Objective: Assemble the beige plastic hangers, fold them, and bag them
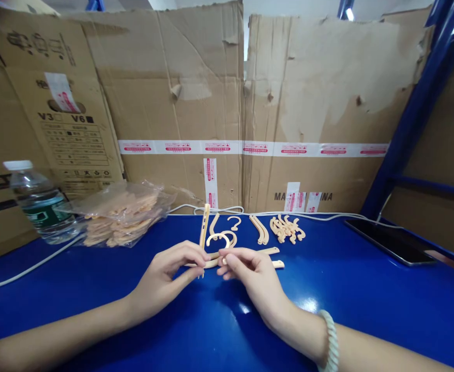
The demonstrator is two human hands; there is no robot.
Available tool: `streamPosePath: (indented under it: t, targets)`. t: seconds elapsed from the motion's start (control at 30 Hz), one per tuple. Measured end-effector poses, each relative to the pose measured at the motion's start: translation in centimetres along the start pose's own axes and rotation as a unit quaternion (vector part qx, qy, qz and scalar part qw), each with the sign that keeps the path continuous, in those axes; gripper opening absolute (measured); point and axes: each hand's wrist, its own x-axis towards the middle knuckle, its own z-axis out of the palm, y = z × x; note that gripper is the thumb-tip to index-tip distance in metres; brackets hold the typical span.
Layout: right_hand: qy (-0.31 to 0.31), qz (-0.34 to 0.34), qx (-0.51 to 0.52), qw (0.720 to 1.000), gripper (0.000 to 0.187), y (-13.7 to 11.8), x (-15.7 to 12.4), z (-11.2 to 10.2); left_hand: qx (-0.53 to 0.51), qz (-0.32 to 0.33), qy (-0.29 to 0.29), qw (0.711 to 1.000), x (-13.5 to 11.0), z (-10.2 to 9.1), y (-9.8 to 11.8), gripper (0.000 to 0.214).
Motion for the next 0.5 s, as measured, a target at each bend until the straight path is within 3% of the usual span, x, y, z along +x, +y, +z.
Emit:
streamPosePath:
  t: [0.1,0.27,0.37,0.5]
  targets:
    - [-0.009,0.021,0.029,0.999,0.028,0.4,0.0,-0.1,-0.082,-0.078,0.023,0.993,-0.2,0.8,-0.4,0.015]
    - [-0.008,0.052,0.076,0.996,0.039,0.7,0.1,-0.2,-0.254,-0.206,0.04,0.944,-0.1,1.2,-1.1,0.046]
    - [-0.039,0.055,0.056,0.996,0.03,0.6,0.0,-0.2,-0.268,-0.236,0.028,0.934,0.0,1.0,-1.3,0.044]
    - [-0.067,0.036,0.023,0.997,0.02,0.4,0.0,-0.2,-0.213,-0.233,0.032,0.948,-0.2,0.9,-1.2,0.028]
